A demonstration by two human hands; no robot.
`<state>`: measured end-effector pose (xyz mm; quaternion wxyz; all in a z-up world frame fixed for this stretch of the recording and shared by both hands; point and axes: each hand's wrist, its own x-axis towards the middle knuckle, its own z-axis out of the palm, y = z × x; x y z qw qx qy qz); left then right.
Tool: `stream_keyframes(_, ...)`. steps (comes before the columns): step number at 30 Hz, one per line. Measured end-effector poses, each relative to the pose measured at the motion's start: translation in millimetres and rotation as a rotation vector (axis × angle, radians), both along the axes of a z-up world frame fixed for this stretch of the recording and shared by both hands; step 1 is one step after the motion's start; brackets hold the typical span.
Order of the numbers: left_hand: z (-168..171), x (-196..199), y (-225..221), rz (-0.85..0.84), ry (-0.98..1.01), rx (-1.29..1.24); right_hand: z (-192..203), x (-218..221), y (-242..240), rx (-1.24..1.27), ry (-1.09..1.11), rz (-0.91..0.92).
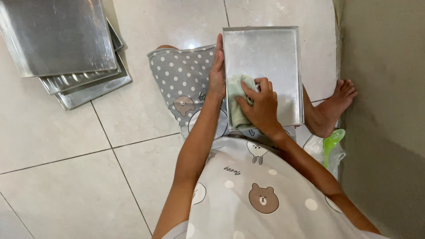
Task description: The person wipes a rectangular metal tray using a cloth and then places it onto a stack of trays while sitting on the floor.
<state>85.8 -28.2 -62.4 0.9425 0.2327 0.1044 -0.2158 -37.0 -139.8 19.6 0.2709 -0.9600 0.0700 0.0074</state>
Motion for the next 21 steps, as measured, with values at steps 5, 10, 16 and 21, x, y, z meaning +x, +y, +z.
stream_keyframes(5, 2.7, -9.7, 2.0, -0.020, -0.191, 0.281, -32.7, 68.8, -14.8, 0.035, 0.008, -0.038)
stream_keyframes(10, -20.6, -31.8, -4.0, 0.123, -0.093, 0.041, -22.7, 116.0, -13.6, 0.107, 0.015, -0.107)
stream_keyframes(16, -46.6, 6.1, 12.5, 0.123, -0.028, -0.219, -24.9, 60.6, -4.6, 0.064, 0.026, 0.104)
stream_keyframes(21, -28.8, -34.8, -4.6, 0.057, -0.061, 0.075, -26.7, 47.7, -8.1, -0.104, -0.100, 0.054)
